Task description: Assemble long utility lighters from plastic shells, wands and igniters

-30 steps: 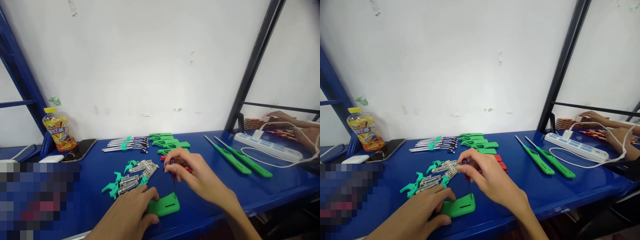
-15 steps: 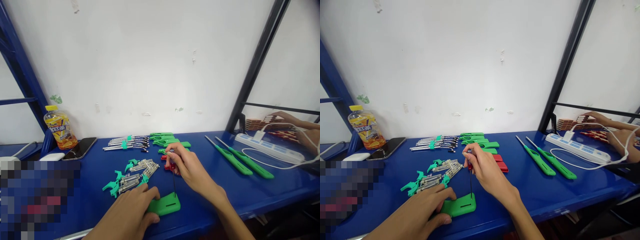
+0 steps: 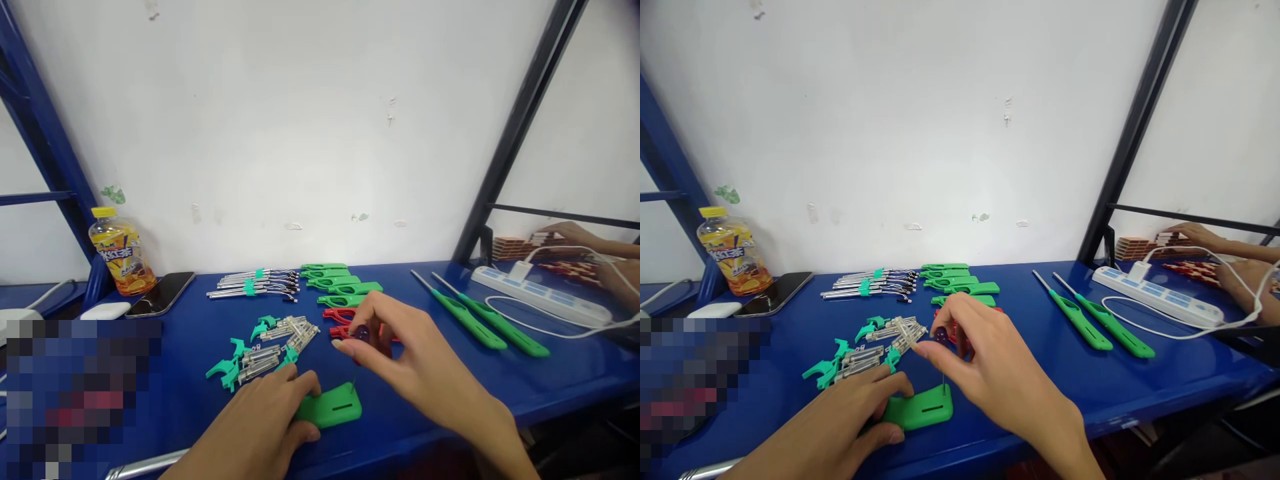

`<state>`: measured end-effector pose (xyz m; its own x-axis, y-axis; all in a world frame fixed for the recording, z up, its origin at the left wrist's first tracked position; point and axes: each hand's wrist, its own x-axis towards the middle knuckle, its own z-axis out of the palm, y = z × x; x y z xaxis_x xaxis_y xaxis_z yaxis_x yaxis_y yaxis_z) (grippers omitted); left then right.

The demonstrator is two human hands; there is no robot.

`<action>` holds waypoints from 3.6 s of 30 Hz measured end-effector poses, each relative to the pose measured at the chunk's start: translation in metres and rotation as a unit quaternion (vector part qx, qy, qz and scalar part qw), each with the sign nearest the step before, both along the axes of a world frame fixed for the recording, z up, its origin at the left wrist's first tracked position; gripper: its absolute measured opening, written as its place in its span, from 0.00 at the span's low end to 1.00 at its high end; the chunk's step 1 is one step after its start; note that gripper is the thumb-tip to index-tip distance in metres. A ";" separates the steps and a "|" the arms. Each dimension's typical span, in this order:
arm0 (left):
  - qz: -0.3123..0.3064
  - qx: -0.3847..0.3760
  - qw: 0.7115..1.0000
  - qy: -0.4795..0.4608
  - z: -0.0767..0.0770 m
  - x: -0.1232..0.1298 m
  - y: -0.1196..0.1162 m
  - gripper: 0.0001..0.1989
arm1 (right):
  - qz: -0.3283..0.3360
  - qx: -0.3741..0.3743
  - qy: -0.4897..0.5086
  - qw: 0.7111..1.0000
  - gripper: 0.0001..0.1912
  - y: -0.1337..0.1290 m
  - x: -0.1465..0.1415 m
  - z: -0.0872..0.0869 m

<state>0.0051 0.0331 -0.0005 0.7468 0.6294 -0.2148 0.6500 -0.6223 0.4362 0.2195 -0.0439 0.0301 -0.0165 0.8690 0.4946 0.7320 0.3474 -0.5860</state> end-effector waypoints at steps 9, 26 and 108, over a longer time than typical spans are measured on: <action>-0.007 0.003 1.000 -0.027 -0.004 -0.003 0.002 0.15 | 0.056 -0.052 0.022 0.997 0.17 0.002 0.007 0.000; -0.008 -0.005 1.000 0.003 0.000 0.000 0.001 0.17 | 0.123 -0.084 -0.033 0.988 0.30 -0.006 0.005 0.007; -0.016 0.021 1.000 0.011 -0.005 0.001 0.005 0.16 | 0.215 0.015 0.182 0.960 0.10 0.033 0.013 -0.021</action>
<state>0.0062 0.0376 -0.0059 0.7619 0.6145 -0.2047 0.6387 -0.6603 0.3951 0.2322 -0.0114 0.0094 -0.1914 0.8060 0.5601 0.2668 0.5919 -0.7606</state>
